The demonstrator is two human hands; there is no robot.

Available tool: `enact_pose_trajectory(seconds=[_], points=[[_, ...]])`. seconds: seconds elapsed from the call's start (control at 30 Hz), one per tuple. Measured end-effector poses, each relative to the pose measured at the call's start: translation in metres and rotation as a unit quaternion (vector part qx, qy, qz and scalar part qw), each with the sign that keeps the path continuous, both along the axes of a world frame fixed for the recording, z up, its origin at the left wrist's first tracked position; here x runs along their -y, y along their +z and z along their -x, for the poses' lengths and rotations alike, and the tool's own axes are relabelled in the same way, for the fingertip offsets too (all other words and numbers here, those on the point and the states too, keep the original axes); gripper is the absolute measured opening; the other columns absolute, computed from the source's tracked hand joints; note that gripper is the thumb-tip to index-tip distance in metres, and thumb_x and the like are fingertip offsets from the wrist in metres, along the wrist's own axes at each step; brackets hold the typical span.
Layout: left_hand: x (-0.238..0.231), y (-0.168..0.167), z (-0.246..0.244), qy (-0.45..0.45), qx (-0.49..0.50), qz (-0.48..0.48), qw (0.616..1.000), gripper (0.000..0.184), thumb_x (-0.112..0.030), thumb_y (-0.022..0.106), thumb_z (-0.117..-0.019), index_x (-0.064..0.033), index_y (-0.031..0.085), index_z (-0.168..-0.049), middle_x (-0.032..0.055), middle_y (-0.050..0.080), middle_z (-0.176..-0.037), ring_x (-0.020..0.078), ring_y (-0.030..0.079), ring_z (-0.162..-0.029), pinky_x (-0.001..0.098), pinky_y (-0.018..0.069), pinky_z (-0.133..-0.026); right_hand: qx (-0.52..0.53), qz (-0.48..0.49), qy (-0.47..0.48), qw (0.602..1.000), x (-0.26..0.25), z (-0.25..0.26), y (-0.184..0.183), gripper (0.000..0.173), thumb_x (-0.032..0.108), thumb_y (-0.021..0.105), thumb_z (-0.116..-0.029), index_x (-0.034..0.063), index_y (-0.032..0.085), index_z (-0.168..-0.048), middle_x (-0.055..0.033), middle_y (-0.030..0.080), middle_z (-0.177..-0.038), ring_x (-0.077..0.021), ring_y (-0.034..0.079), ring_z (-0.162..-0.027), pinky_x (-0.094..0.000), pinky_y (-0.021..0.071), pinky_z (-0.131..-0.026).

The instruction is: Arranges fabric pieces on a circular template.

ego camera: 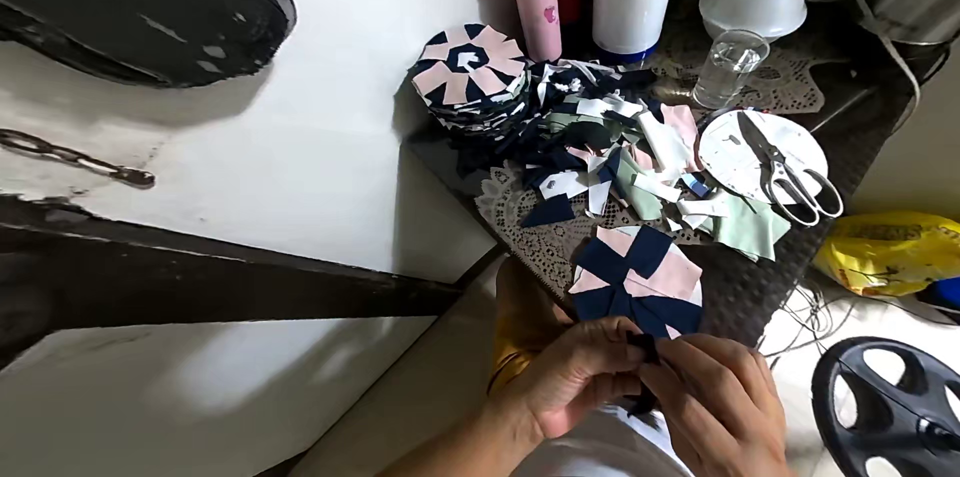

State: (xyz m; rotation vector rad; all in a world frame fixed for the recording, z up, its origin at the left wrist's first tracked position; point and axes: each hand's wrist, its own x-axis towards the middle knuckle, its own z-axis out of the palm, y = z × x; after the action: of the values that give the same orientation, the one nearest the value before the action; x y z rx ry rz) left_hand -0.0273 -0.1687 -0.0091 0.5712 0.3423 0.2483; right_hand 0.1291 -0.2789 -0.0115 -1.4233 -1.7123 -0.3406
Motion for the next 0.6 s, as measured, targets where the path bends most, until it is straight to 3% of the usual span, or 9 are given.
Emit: enact_pose_trajectory(seconds=[0.17,0.27,0.33,0.4,0.47,0.53,0.6], points=[[0.001,0.006,-0.008,0.037,-0.046,-0.109,0.992,0.014,-0.003,0.068,-0.0925,-0.0164,0.069,-0.095,-0.0052,0.072,-0.088,0.0022,0.069,-0.080,0.0201,0.0579,-0.075,-0.020,-0.022,-0.017,0.999,0.013,0.000,-0.014,0.004,0.017,0.058,-0.1015,0.0189,0.061,-0.102,-0.0007,0.062,-0.115,-0.0169,0.056,-0.112,-0.0298,0.0416,-0.098],[0.000,0.006,-0.011,0.060,-0.061,-0.230,0.969,0.011,-0.003,0.071,-0.0915,-0.0128,0.071,-0.096,-0.0076,0.070,-0.089,-0.0001,0.066,-0.082,0.0177,0.0558,-0.075,-0.160,0.015,0.004,0.987,0.019,-0.001,-0.018,0.014,0.020,0.050,-0.1050,0.0184,0.064,-0.105,0.0005,0.064,-0.117,-0.0126,0.059,-0.116,-0.0273,0.0471,-0.101],[-0.002,0.005,-0.013,0.065,-0.063,-0.295,0.951,0.009,-0.003,0.071,-0.0908,-0.0100,0.072,-0.096,-0.0077,0.070,-0.089,-0.0007,0.065,-0.083,0.0168,0.0552,-0.075,-0.312,0.072,0.034,0.947,0.018,-0.005,-0.016,0.027,0.026,0.047,-0.1074,0.0104,0.068,-0.110,-0.0019,0.070,-0.118,-0.0089,0.063,-0.116,-0.0249,0.0511,-0.099],[-0.003,0.004,-0.015,0.059,-0.070,-0.358,0.929,0.007,-0.003,0.072,-0.0897,-0.0068,0.072,-0.096,-0.0065,0.070,-0.089,-0.0004,0.065,-0.082,0.0170,0.0560,-0.075,-0.471,0.142,0.082,0.867,0.017,-0.010,-0.011,0.033,0.028,0.055,-0.1048,0.0029,0.069,-0.120,-0.0028,0.072,-0.118,-0.0064,0.066,-0.110,-0.0242,0.0551,-0.095],[-0.004,0.002,-0.018,0.046,-0.086,-0.400,0.911,0.008,-0.005,0.073,-0.0889,-0.0054,0.070,-0.096,-0.0058,0.070,-0.088,-0.0005,0.065,-0.079,0.0165,0.0561,-0.072,-0.572,0.191,0.123,0.788,0.015,-0.014,-0.007,0.026,0.013,0.062,-0.0985,0.0002,0.067,-0.121,-0.0018,0.074,-0.112,-0.0072,0.070,-0.103,-0.0252,0.0583,-0.090],[-0.004,0.001,-0.021,0.034,-0.115,-0.429,0.895,0.010,-0.007,0.075,-0.0878,-0.0056,0.068,-0.095,-0.0059,0.067,-0.083,-0.0013,0.063,-0.073,0.0149,0.0540,-0.067,-0.609,0.212,0.126,0.754,0.014,-0.016,-0.007,0.021,0.003,0.065,-0.0945,0.0015,0.068,-0.115,0.0012,0.073,-0.102,-0.0047,0.070,-0.092,-0.0222,0.0592,-0.083],[-0.006,-0.001,-0.023,0.020,-0.137,-0.442,0.887,0.011,-0.009,0.075,-0.0874,-0.0065,0.067,-0.094,-0.0068,0.065,-0.080,-0.0022,0.061,-0.071,0.0137,0.0528,-0.065,-0.621,0.221,0.094,0.747,0.014,-0.016,-0.008,0.014,0.002,0.067,-0.0924,0.0039,0.072,-0.105,0.0042,0.073,-0.091,-0.0008,0.069,-0.081,-0.0182,0.0582,-0.075]])
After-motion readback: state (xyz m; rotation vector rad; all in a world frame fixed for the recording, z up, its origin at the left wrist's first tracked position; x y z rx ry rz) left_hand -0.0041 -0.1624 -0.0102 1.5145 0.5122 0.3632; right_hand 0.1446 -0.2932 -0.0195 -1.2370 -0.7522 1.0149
